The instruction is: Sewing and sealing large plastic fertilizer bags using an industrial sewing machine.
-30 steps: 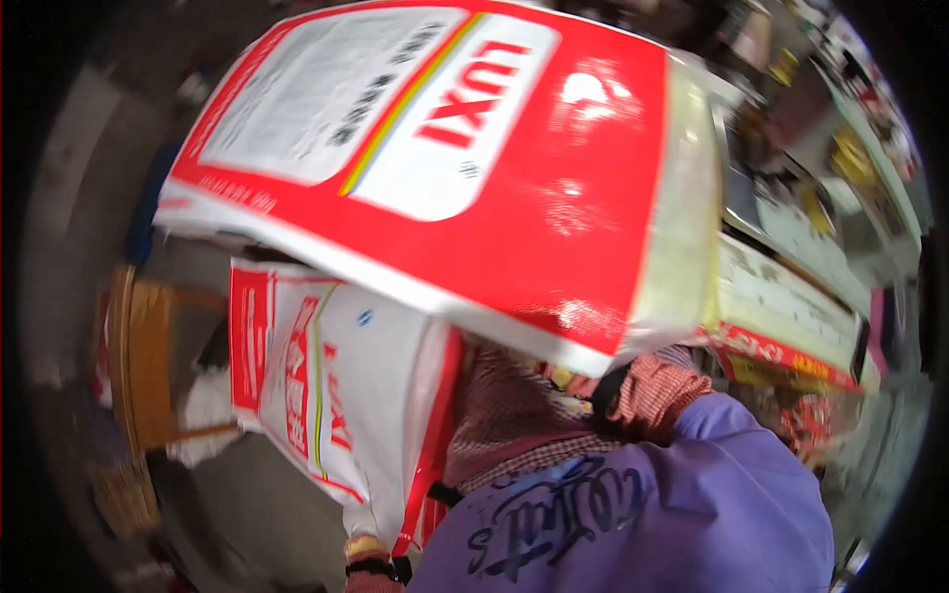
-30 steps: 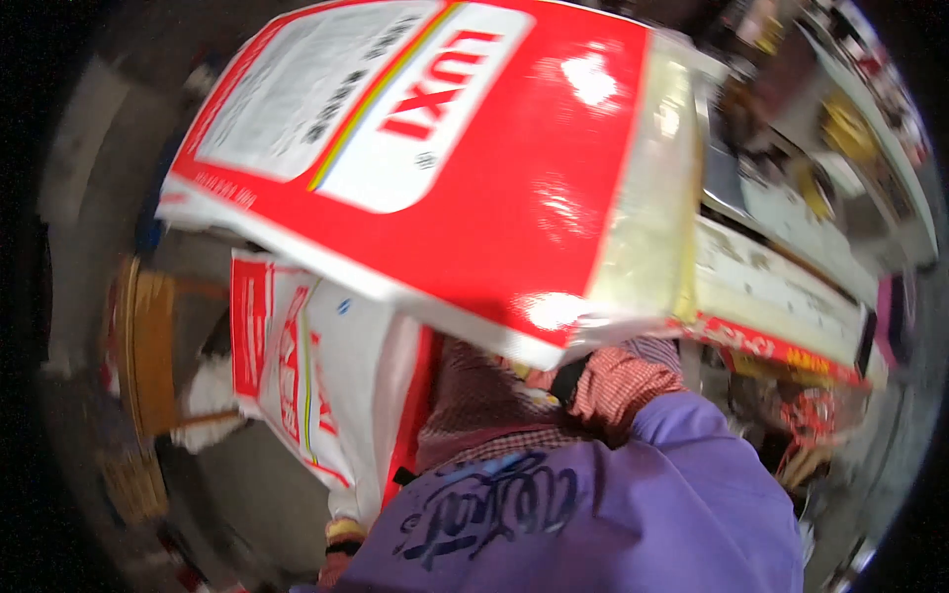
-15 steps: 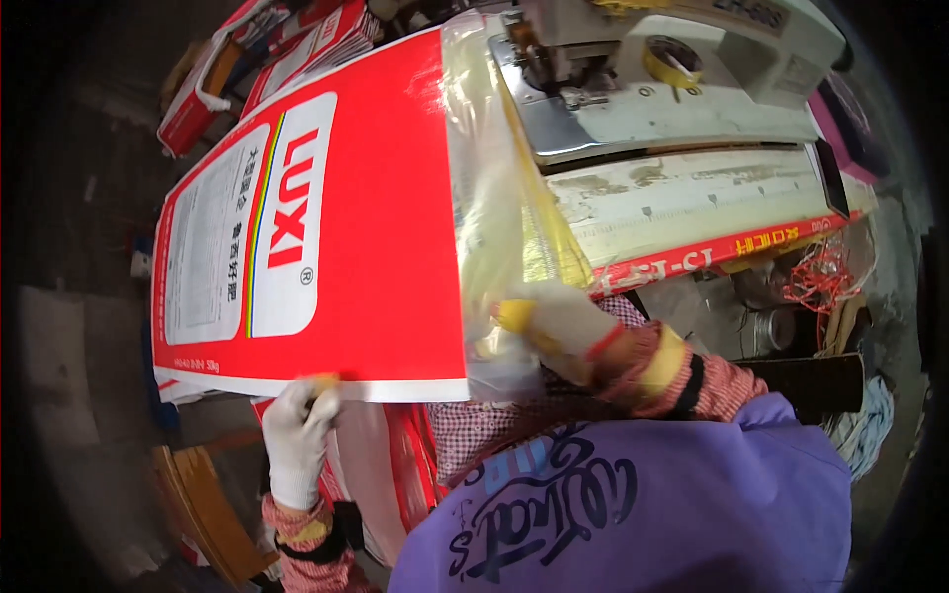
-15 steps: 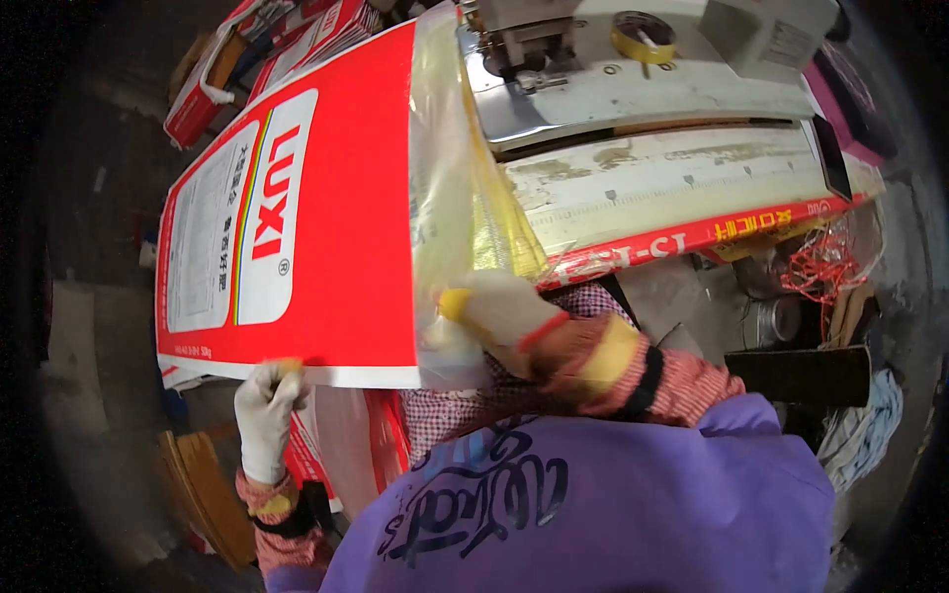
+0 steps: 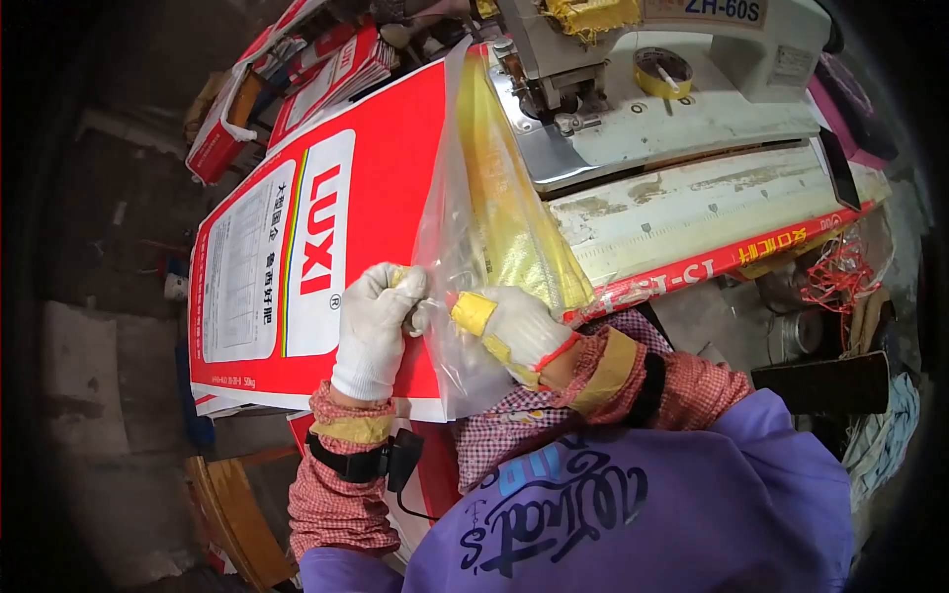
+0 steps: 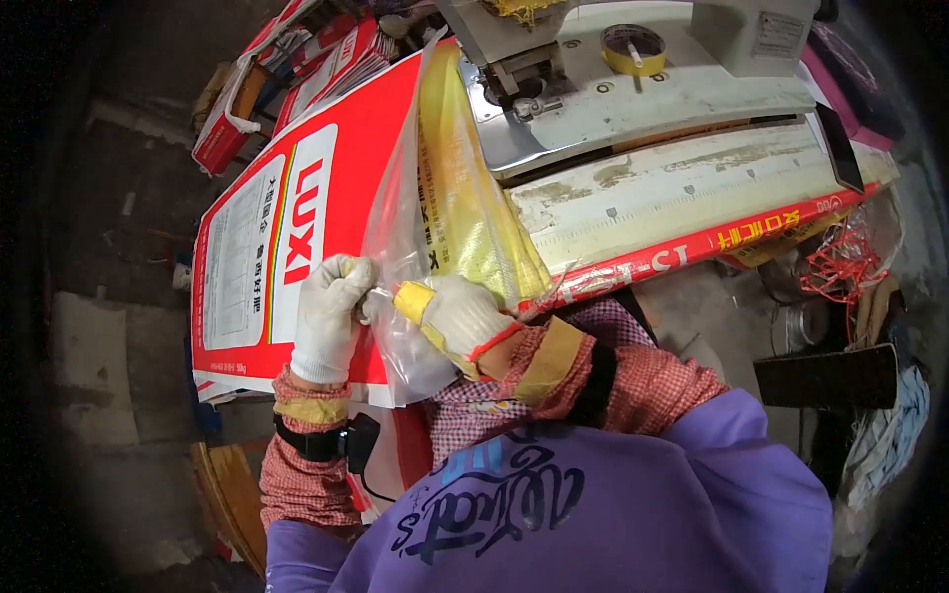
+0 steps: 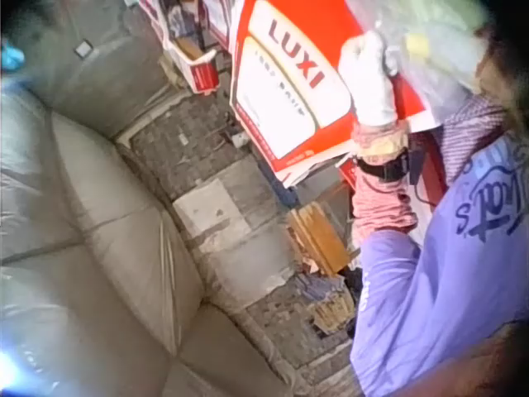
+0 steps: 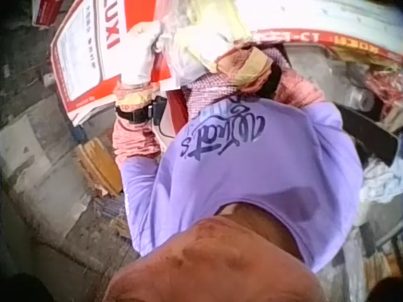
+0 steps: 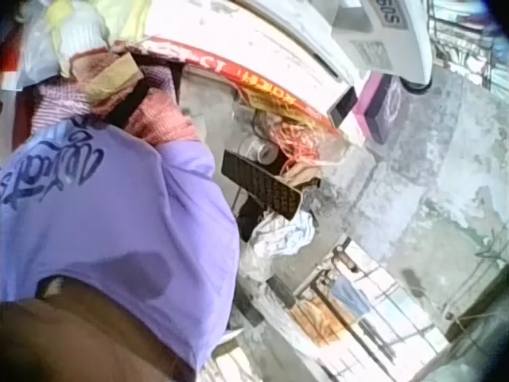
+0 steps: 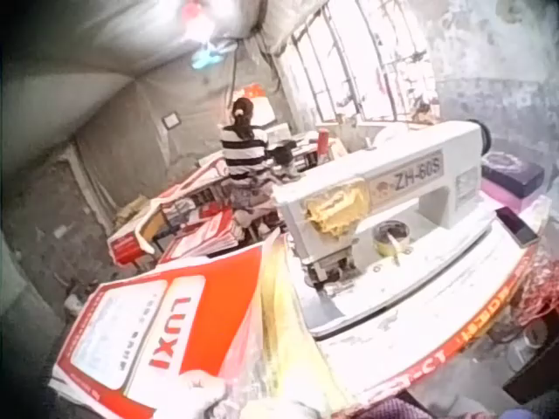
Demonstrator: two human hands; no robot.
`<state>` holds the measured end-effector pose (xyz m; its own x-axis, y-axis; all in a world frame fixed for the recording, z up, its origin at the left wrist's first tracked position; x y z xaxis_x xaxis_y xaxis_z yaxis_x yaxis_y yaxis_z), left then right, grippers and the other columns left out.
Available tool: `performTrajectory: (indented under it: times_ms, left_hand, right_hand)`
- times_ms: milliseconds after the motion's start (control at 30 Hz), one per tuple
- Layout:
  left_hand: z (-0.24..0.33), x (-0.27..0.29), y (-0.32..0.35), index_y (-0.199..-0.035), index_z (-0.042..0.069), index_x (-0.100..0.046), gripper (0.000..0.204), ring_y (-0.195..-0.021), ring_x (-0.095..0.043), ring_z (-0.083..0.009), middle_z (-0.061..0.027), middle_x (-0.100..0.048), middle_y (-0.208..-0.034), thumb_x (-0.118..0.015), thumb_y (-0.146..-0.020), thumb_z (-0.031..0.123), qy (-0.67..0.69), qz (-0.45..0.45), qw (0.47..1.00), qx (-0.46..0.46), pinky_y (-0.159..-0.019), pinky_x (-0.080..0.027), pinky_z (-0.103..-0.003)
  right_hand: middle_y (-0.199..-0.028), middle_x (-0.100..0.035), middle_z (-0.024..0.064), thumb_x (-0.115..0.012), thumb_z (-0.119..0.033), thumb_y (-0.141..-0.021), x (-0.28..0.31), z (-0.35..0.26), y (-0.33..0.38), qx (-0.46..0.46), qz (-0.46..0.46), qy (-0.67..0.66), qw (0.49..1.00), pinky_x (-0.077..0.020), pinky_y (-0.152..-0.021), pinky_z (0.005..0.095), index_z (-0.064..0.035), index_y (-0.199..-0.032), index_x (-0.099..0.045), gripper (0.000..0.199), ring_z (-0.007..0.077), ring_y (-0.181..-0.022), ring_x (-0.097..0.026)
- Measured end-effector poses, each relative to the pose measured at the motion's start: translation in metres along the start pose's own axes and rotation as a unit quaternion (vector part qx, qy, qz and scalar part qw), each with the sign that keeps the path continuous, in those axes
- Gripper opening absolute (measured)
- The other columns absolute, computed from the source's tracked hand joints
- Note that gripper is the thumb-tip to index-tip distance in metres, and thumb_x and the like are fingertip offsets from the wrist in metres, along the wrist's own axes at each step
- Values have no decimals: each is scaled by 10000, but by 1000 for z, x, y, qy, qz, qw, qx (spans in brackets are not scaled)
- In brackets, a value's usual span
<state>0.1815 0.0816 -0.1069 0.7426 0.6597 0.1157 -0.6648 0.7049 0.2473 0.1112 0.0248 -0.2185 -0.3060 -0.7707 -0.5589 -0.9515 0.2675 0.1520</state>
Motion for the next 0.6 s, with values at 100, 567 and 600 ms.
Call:
performTrajectory:
  times_ms: [100,567,600]
  left_hand:
    - [8,20,3,-748,37,-515,193,-483,-413,-50,15,-488,-594,-541,-864,189,6,50,998,-21,-454,-316,-180]
    - [46,14,39,-784,64,-538,77,-560,-512,-144,-49,-533,-685,-597,-737,49,-365,-62,912,-175,-504,-412,-250]
    - [23,-5,49,-788,60,-542,92,-587,-533,-178,-67,-545,-712,-597,-714,54,-380,-183,896,-139,-529,-434,-275]
  right_hand:
    - [-688,-592,137,-601,-333,-747,15,19,-4,-11,-16,97,995,-448,-541,357,-57,-879,-603,306,261,-582,-561]
    - [-877,-617,140,-554,-162,-761,-76,-111,-93,258,-244,740,572,-462,-713,378,-36,-1018,-549,286,294,-792,-592]
    - [-885,-620,125,-540,-241,-763,-21,-136,-139,183,-46,499,846,-464,-722,359,-48,-1008,-569,313,288,-770,-590]
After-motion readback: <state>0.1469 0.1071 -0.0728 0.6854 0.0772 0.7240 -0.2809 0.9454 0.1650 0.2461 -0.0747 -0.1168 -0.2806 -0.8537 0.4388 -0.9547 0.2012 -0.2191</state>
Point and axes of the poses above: each hand's wrist, its own y-axis away from the middle knuckle, its own x-axis out of the back of the hand, z = x × y, the point moved 8 cm from there along -y, towards the middle knuckle
